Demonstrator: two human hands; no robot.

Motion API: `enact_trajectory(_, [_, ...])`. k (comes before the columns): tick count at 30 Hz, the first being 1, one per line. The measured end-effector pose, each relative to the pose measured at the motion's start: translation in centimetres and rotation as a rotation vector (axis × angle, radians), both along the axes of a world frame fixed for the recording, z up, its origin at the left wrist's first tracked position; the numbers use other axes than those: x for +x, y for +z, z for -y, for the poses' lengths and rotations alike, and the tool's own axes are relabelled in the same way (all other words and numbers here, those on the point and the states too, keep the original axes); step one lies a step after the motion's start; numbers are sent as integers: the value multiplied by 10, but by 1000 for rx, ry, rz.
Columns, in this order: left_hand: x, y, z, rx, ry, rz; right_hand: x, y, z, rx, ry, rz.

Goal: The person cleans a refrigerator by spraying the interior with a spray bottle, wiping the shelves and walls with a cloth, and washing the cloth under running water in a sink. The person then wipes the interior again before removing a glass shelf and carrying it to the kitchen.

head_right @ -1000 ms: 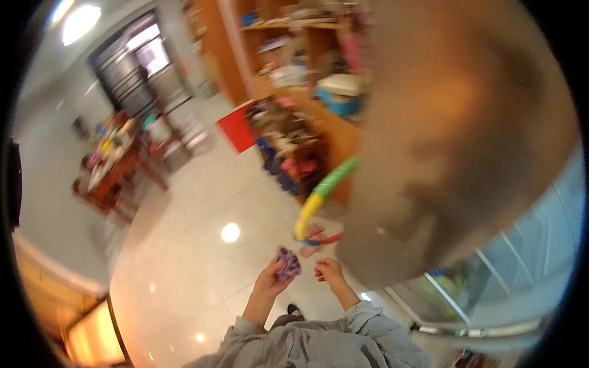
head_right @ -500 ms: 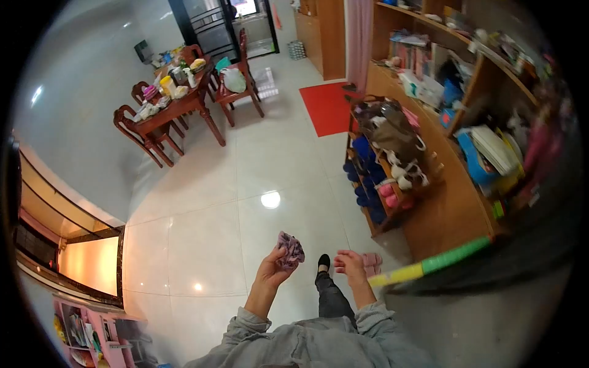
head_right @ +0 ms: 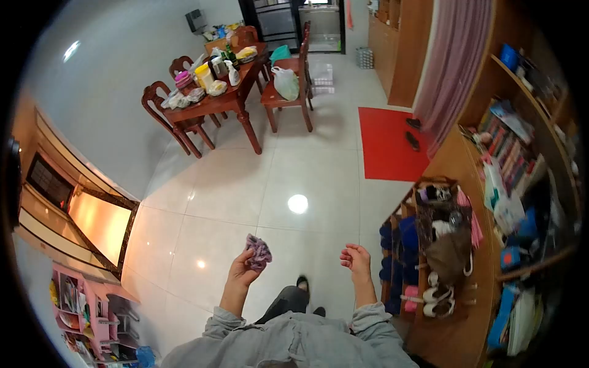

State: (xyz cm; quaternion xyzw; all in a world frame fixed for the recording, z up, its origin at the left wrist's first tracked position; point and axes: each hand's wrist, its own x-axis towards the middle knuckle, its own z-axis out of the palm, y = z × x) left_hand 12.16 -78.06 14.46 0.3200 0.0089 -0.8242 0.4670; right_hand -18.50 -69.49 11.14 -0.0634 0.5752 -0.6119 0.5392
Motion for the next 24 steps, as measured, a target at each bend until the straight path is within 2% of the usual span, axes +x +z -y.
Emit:
enact_trajectory(6, [-44, -44, 158, 56, 62, 17, -86, 1, 179, -141, -17, -31])
enact_trajectory(8, [-75, -58, 230, 36, 59, -56, -130, 0, 233, -97, -68, -64])
enact_trajectory(9, [-95, -50, 258, 55, 50, -75, -155, -7, 254, -82, -99, -43])
enact_trajectory(11, [-142, -34, 322, -101, -83, -146, -201, -9, 292, -67, -166, -79])
enact_trajectory(18, [-328, 20, 511, -119, -365, -37, -337, -26, 361, 52, -498, -96])
enact_trajectory(23, [-437, 9, 631, -95, -411, -33, -458, -62, 472, 64, -656, -74])
enact_trajectory(24, [-457, 4, 655, -91, -399, -46, -489, -78, 499, -47, -623, -55])
